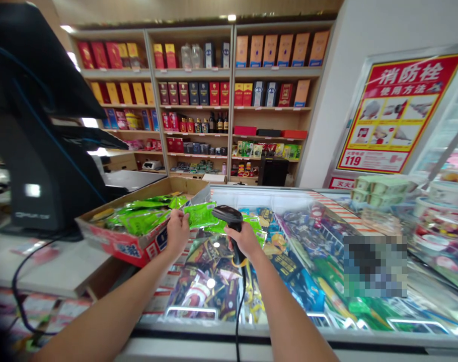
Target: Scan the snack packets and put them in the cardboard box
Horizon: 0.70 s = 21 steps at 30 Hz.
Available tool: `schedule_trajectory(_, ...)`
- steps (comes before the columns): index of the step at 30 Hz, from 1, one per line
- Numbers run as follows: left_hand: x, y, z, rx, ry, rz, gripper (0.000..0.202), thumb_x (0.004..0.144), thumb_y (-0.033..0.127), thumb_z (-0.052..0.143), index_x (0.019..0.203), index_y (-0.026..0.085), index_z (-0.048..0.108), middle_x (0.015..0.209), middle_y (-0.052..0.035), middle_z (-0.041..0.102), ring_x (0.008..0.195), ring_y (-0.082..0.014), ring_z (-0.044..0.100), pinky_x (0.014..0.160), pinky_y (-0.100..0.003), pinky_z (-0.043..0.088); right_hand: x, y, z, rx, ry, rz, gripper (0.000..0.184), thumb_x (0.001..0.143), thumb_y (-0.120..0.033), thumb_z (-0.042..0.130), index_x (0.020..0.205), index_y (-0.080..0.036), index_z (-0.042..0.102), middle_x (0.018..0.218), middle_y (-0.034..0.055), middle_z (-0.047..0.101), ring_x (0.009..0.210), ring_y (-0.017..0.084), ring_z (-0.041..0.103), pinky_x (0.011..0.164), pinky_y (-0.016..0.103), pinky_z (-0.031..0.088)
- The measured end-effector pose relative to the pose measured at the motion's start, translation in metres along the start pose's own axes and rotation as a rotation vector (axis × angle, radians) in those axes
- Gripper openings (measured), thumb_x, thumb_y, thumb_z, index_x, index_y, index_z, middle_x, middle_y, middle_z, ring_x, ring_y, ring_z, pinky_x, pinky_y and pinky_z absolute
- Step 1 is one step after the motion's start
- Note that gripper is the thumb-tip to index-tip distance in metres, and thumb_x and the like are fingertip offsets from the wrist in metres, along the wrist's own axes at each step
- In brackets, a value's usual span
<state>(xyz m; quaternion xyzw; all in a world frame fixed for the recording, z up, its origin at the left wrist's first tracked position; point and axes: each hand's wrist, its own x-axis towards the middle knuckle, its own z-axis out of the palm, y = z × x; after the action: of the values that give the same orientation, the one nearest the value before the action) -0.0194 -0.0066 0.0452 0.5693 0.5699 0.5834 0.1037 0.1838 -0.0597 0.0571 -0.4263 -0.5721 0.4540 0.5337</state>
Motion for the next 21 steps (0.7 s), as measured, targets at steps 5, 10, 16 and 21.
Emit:
schedule_trajectory(5,-0.001,0.000,0.001,-0.018,-0.012,-0.016,0.015,0.086,0.022,0.045,0.076,0.025,0.035,0.062,0.0032,0.049,0.060,-0.0162,0.053,0.062,-0.027,0.042,-0.001,0.002,0.000,-0.014,-0.014,0.012,0.024,0.068,-0.036,0.066,0.057,-0.018,0.055,0.042,-0.0015,0.054,0.034,0.011,0.048,0.040,0.025,0.041)
schedule_trajectory(10,0.000,-0.003,0.002,-0.048,-0.018,-0.017,0.014,0.085,0.021,0.046,0.076,0.024,0.036,0.063,0.0021,0.051,0.061,-0.0165,0.053,0.062,-0.027,0.040,-0.001,0.002,-0.001,-0.003,-0.016,0.008,0.022,0.069,-0.035,0.066,0.059,-0.018,0.057,0.042,-0.0019,0.055,0.034,0.011,0.048,0.040,0.025,0.041)
schedule_trajectory(16,-0.005,-0.010,0.015,-0.056,-0.085,-0.036,0.013,0.086,0.021,0.047,0.076,0.024,0.038,0.063,0.0033,0.050,0.062,-0.0160,0.054,0.062,-0.027,0.041,0.004,0.002,-0.006,0.034,0.104,0.048,0.025,0.067,-0.038,0.068,0.056,-0.018,0.056,0.041,-0.0012,0.054,0.033,0.013,0.049,0.037,0.025,0.041)
schedule_trajectory(21,-0.007,-0.025,0.039,0.017,-0.240,-0.019,0.009,0.087,0.020,0.047,0.079,0.022,0.043,0.070,0.0010,0.055,0.072,-0.0173,0.059,0.070,-0.029,0.047,0.010,0.004,-0.016,0.078,0.268,0.020,0.026,0.068,-0.037,0.068,0.055,-0.018,0.055,0.041,-0.0012,0.053,0.033,0.013,0.050,0.035,0.025,0.041)
